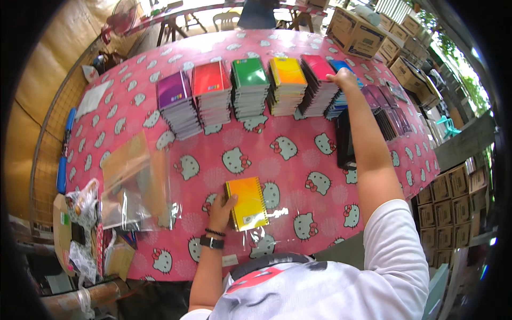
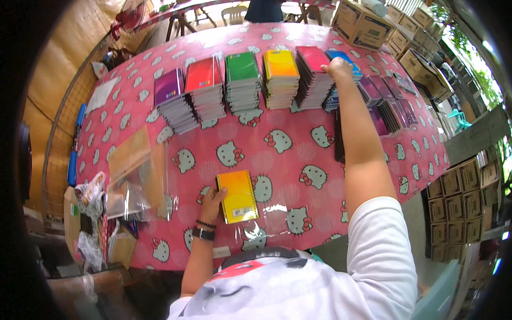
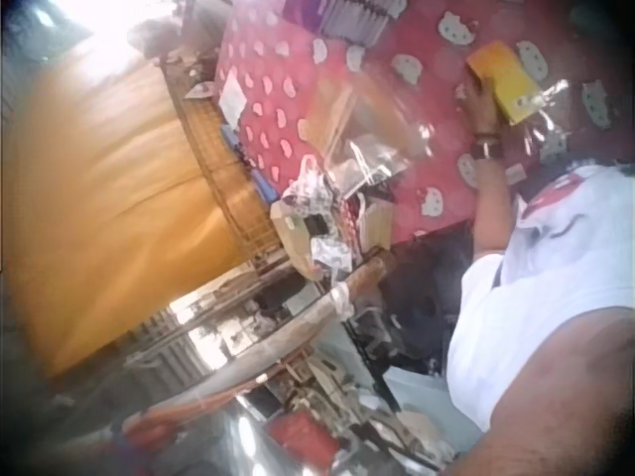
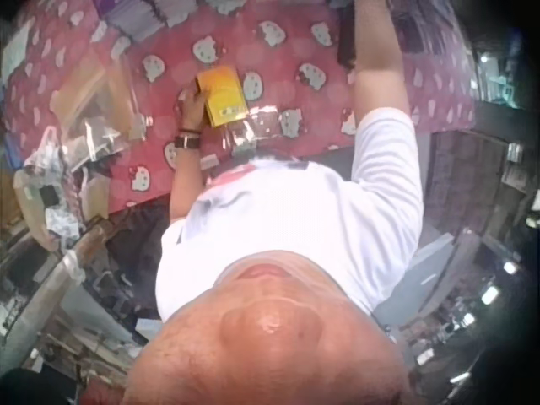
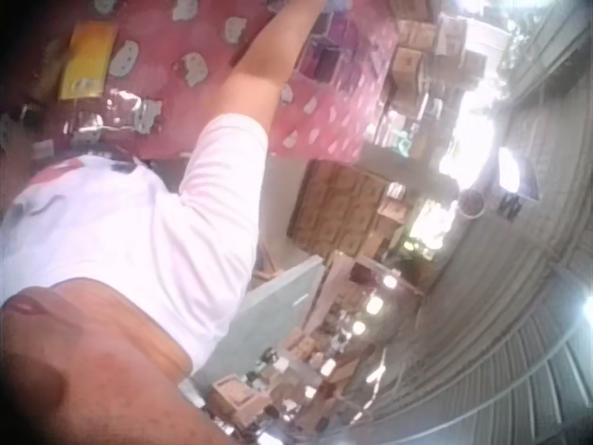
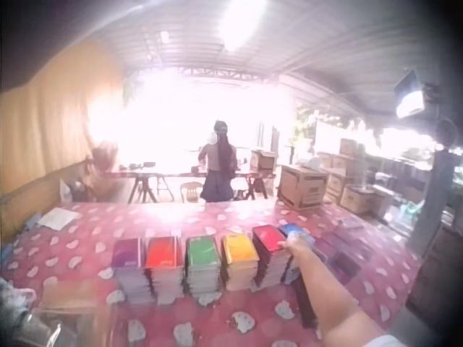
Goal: The person sorts small spiral notebooks by cover color into a stack, places the stack into a clear plastic bag, and then seals the bag with tape.
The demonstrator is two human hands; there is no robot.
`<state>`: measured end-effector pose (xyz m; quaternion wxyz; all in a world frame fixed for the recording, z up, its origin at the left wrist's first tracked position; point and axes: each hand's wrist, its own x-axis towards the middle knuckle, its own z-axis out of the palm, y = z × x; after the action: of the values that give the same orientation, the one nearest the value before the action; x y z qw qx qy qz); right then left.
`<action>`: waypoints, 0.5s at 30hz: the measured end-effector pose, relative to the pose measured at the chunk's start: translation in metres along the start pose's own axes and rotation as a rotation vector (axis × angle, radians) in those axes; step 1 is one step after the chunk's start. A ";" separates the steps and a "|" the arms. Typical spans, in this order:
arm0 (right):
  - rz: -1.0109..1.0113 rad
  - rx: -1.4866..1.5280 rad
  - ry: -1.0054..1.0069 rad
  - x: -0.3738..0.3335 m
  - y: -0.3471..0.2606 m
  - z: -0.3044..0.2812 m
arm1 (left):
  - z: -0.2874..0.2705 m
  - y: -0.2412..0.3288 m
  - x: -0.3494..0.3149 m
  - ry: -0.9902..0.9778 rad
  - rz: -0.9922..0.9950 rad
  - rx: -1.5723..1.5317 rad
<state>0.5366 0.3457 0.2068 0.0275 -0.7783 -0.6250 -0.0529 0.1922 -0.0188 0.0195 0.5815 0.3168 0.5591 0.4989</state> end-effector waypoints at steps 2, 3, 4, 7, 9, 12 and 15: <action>-0.035 -0.029 -0.070 0.007 -0.006 -0.001 | 0.000 0.001 -0.001 0.012 0.018 -0.014; -0.068 -0.085 -0.120 0.007 -0.010 -0.004 | -0.001 0.001 -0.002 0.024 0.028 -0.019; -0.098 -0.140 -0.166 0.006 -0.013 -0.010 | -0.001 0.000 -0.001 0.022 0.019 -0.016; -0.048 0.077 -0.201 0.012 0.000 -0.010 | -0.001 -0.004 0.004 0.001 0.012 -0.012; -0.032 0.440 -0.231 0.010 0.006 -0.006 | 0.001 0.001 0.003 0.010 0.017 -0.036; -0.054 0.954 -0.091 0.002 0.027 -0.001 | 0.007 0.004 0.004 -0.025 0.029 0.020; -0.397 1.303 0.170 -0.097 -0.019 -0.004 | -0.010 -0.010 0.009 -0.019 0.013 0.066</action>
<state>0.4969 0.2549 0.1991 0.5288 -0.4670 -0.6557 0.2688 0.1841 -0.0156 0.0054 0.5728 0.3441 0.5675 0.4811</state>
